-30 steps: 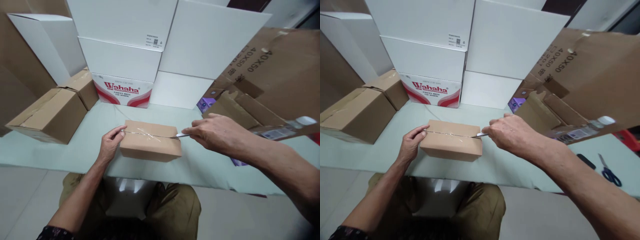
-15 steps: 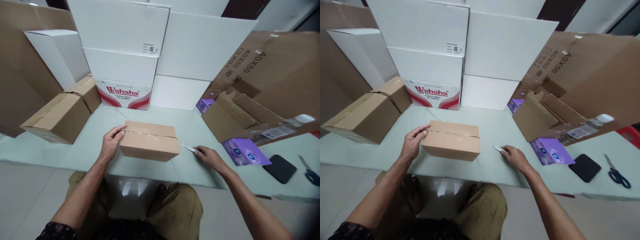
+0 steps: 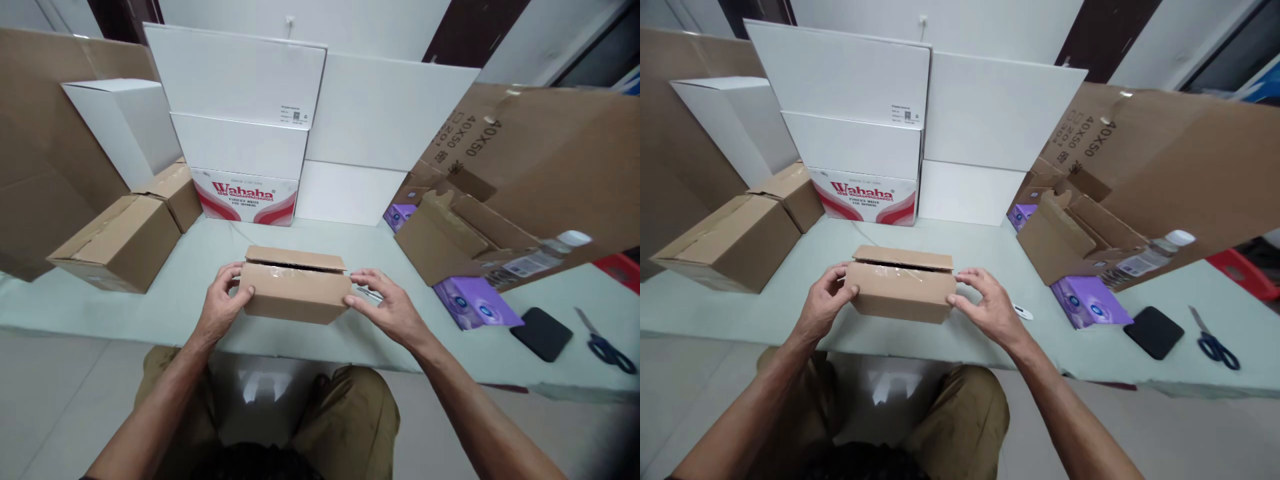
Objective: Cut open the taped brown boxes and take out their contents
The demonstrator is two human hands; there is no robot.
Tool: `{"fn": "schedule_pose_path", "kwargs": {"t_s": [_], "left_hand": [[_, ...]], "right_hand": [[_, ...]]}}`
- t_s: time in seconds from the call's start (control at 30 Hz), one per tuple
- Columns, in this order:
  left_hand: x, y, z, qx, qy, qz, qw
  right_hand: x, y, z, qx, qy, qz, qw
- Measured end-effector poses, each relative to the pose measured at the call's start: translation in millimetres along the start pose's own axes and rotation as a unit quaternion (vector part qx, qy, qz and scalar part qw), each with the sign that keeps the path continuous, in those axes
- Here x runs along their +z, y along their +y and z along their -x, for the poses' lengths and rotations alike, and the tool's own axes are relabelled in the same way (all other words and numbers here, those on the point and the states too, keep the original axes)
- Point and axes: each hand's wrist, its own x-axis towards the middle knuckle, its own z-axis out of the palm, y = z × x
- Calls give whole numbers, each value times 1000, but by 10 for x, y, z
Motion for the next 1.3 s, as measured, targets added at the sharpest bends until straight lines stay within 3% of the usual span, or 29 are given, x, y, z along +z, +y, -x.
{"fn": "schedule_pose_path", "kwargs": {"t_s": [0.1,0.23,0.37,0.47,0.67,0.87,0.97,1.13,1.23,1.3], "left_hand": [[-35,-2,19,34,-24,25,999],[-79,-37,39,72,-42,28,996],[-98,-70,61,88,-37,5,995],[-111,-75,85,89,-38,1,995],[-129,-95,153,96,-36,-4,995],[-109,-39,194,77,-33,8,996],[-195,24,136,44,-61,18,997],[-409,231,-194,-60,-179,66,980],[-405,445,-449,-61,-188,1,980],[-335,588,-602,-22,-171,-96,980]], "right_hand": [[33,-106,56,-38,24,-52,998],[-62,-105,8,-12,6,-61,998],[-22,10,-298,-12,-37,18,999],[120,78,-556,-10,-85,19,996],[313,86,-895,146,-34,-68,986],[419,57,-1026,246,-34,-97,964],[459,59,-1042,246,-25,-83,965],[420,63,-1040,237,20,-4,971],[362,-28,-983,151,60,152,975],[319,-142,-924,63,56,284,955]]}}
